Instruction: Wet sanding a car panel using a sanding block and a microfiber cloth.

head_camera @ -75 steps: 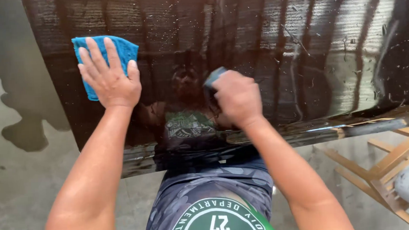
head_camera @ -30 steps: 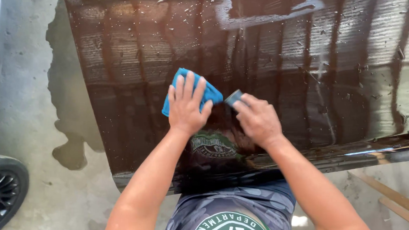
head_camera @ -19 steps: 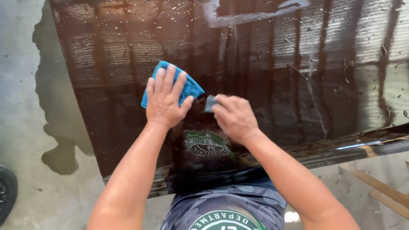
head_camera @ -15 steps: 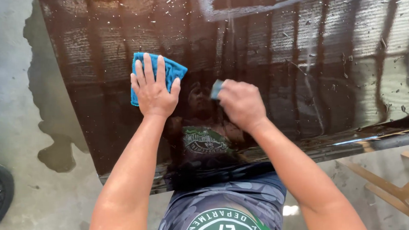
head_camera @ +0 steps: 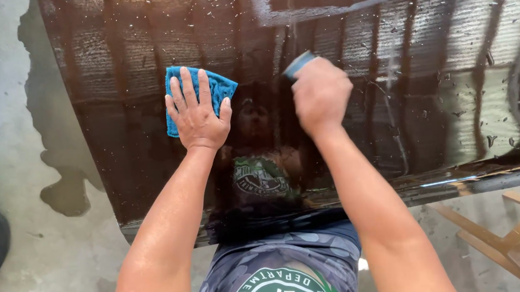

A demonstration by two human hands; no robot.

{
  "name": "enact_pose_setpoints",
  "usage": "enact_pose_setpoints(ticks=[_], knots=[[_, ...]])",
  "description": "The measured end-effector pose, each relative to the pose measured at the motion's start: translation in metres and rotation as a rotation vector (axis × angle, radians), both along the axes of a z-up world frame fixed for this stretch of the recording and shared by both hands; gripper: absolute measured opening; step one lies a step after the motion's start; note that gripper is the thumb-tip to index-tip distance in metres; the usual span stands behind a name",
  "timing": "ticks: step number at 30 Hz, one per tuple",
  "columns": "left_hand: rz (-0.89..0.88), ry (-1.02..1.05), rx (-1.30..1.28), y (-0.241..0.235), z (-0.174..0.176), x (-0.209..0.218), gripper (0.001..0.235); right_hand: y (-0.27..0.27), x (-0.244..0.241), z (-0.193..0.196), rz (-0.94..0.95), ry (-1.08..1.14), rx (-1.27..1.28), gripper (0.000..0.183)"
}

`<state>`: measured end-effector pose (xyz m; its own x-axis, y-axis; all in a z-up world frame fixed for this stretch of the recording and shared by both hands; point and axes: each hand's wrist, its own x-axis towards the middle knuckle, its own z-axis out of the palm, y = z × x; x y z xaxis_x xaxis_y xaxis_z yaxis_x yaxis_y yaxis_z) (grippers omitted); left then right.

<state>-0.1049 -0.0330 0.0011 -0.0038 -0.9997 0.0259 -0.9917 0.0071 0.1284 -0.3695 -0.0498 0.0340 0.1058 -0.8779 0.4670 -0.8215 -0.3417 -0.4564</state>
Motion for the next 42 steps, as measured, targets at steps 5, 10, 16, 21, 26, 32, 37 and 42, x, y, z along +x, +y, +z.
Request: enact_pose_setpoints(ticks=[5,10,16,21,26,32,37,42], knots=[[0.005,0.018,-0.008,-0.003,0.002,-0.003,0.076,-0.014,0.023,0.011,-0.016,-0.053,0.008,0.014],[0.004,0.032,-0.023,0.000,-0.002,0.000,0.074,-0.008,0.036,0.005,0.544,0.036,-0.013,0.022],[-0.004,0.038,-0.051,-0.001,-0.001,-0.001,0.075,-0.035,0.023,0.006,-0.182,0.049,-0.116,0.017],[-0.006,0.081,-0.044,-0.003,-0.001,0.001,0.077,0.042,0.074,0.017,0.499,-0.035,-0.022,0.019],[-0.022,0.037,-0.007,-0.004,0.001,0.001,0.077,0.043,0.011,0.013,0.232,0.013,0.136,0.019],[-0.112,0.070,0.050,-0.046,0.012,-0.023,0.080,0.072,-0.016,0.026,-0.095,-0.033,0.122,0.019],[-0.206,0.127,-0.027,-0.066,0.007,-0.086,0.078,0.139,-0.007,0.015,0.312,-0.059,0.303,0.020],[-0.780,0.284,0.107,0.024,0.015,-0.118,0.072,0.169,-0.090,-0.036,-0.423,0.112,0.189,0.027]])
